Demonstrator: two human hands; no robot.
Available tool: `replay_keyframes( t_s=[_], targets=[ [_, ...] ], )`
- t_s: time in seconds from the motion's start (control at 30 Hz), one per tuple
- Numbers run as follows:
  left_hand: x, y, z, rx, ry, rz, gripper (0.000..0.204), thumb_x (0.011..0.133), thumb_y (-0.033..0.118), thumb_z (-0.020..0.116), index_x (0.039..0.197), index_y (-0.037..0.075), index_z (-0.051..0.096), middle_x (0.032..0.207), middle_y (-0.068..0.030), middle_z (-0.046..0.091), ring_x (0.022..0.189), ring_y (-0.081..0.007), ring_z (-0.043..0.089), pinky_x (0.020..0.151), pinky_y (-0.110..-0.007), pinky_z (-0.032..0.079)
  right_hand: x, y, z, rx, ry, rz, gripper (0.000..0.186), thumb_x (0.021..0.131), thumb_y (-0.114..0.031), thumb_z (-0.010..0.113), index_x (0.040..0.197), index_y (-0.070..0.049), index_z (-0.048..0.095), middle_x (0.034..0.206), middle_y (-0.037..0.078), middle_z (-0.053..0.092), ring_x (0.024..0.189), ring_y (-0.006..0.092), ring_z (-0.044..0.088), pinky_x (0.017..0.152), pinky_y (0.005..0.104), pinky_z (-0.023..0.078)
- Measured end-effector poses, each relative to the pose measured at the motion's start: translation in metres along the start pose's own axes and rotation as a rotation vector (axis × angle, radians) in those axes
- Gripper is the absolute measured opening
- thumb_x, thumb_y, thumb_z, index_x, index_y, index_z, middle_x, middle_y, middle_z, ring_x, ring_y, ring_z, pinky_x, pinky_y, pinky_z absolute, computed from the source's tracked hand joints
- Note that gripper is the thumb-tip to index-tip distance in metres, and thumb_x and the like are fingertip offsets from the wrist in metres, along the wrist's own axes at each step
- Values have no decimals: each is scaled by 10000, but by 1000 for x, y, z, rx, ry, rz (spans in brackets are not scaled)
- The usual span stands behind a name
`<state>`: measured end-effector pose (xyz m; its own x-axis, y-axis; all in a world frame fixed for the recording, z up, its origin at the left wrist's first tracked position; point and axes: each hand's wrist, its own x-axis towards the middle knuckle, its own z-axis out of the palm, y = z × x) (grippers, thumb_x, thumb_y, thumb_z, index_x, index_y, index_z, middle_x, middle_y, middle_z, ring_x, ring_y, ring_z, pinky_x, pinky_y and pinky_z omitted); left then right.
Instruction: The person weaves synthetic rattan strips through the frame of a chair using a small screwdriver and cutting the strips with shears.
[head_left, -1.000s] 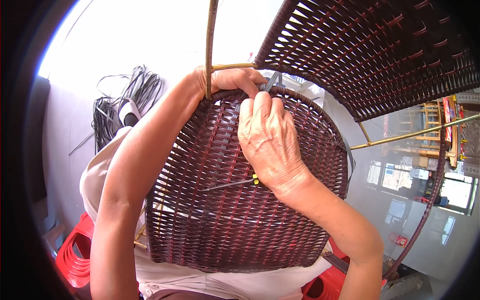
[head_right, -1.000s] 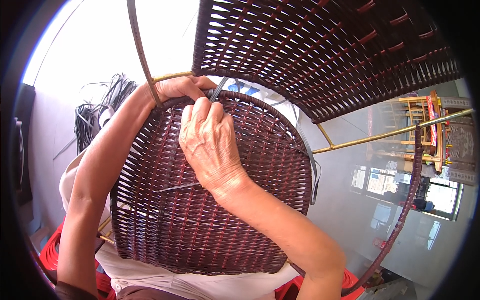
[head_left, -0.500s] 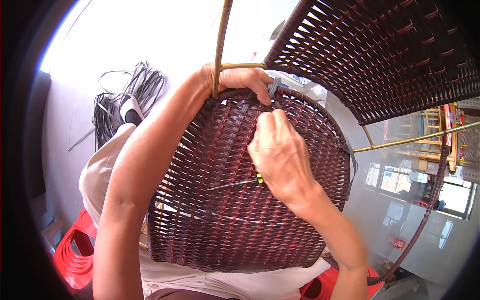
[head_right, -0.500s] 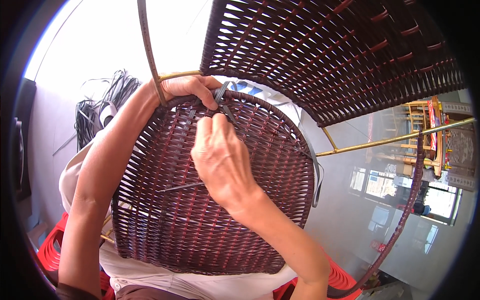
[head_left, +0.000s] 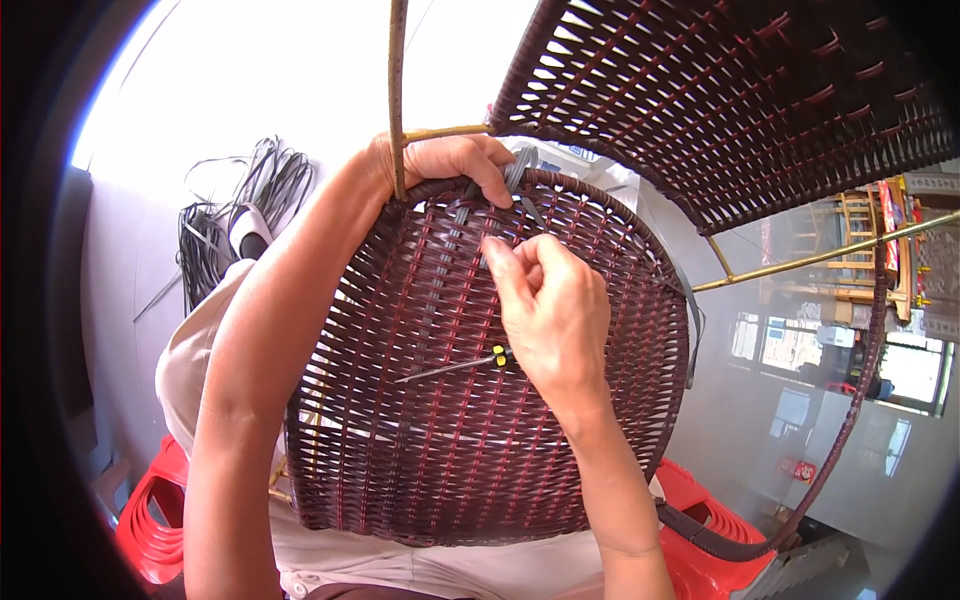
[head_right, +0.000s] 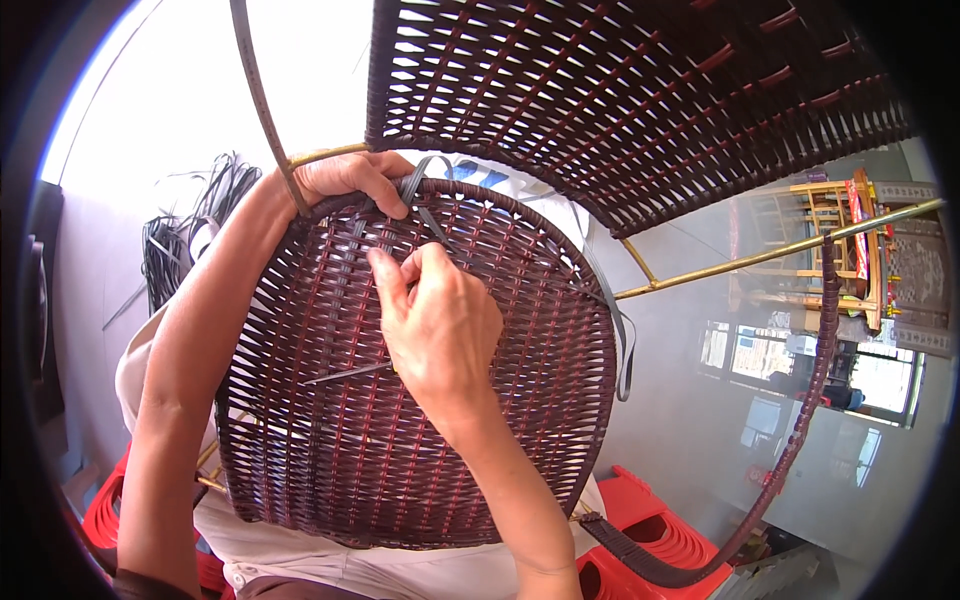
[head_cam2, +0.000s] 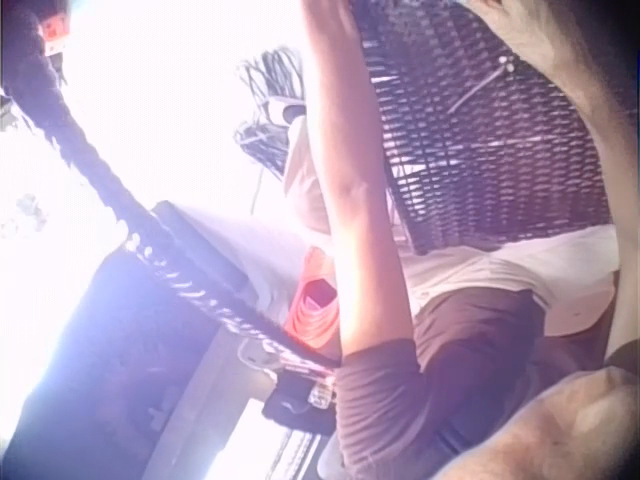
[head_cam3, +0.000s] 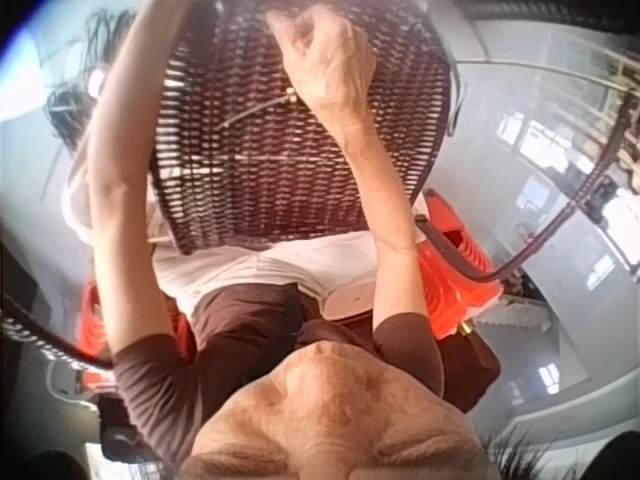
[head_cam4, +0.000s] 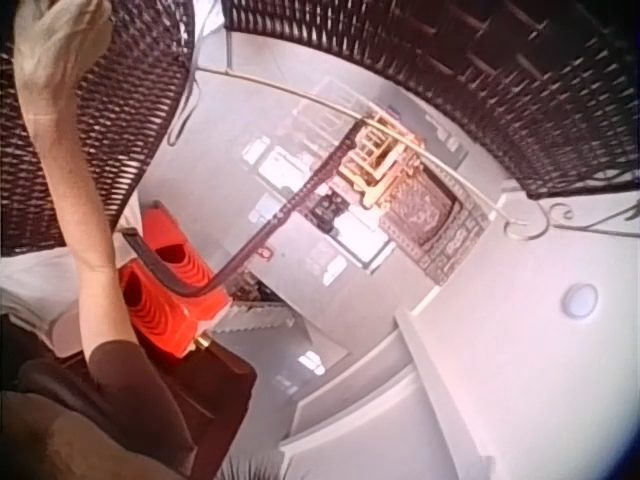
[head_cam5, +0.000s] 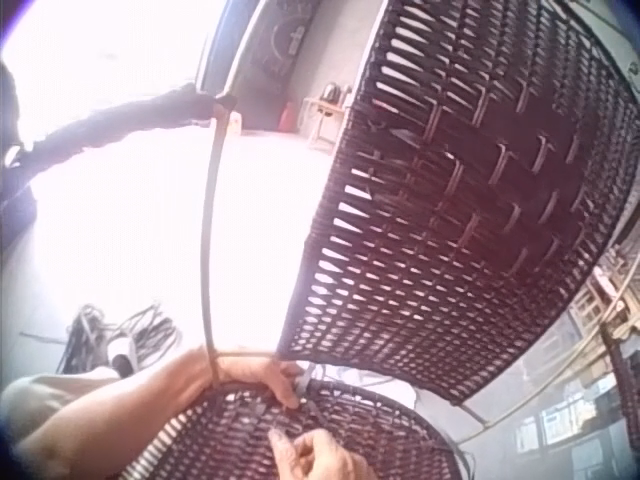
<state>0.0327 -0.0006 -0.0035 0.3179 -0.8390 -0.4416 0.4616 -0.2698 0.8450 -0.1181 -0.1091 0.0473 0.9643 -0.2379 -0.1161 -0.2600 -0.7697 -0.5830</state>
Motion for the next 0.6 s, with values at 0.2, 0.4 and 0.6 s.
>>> replay_keyframes(
  t_s=[0.2,0.4,0.6],
  targets=[
    [-1,0,4,16,-43,14,526,632,81,655,1124,-44,516,944,-101,611,787,-146,578,730,-250,468,-4,-9,15,32,80,85,252,759,-226,666,655,-34,540,598,130,607,571,296,614,525,399,454],
    [-26,-14,-24,-125,283,271,414,756,258,653,1076,18,545,961,-91,623,808,-151,606,686,-256,483,-7,-8,26,188,9,238,180,731,-187,665,658,-49,577,627,126,607,590,302,603,564,394,462],
    [-73,-36,7,-300,1099,621,351,762,221,528,1058,32,517,964,-115,581,903,-207,555,825,-345,413,-64,-44,12,247,-37,1,175,749,-156,635,652,-33,557,606,136,599,576,277,610,531,381,463]
  ],
)
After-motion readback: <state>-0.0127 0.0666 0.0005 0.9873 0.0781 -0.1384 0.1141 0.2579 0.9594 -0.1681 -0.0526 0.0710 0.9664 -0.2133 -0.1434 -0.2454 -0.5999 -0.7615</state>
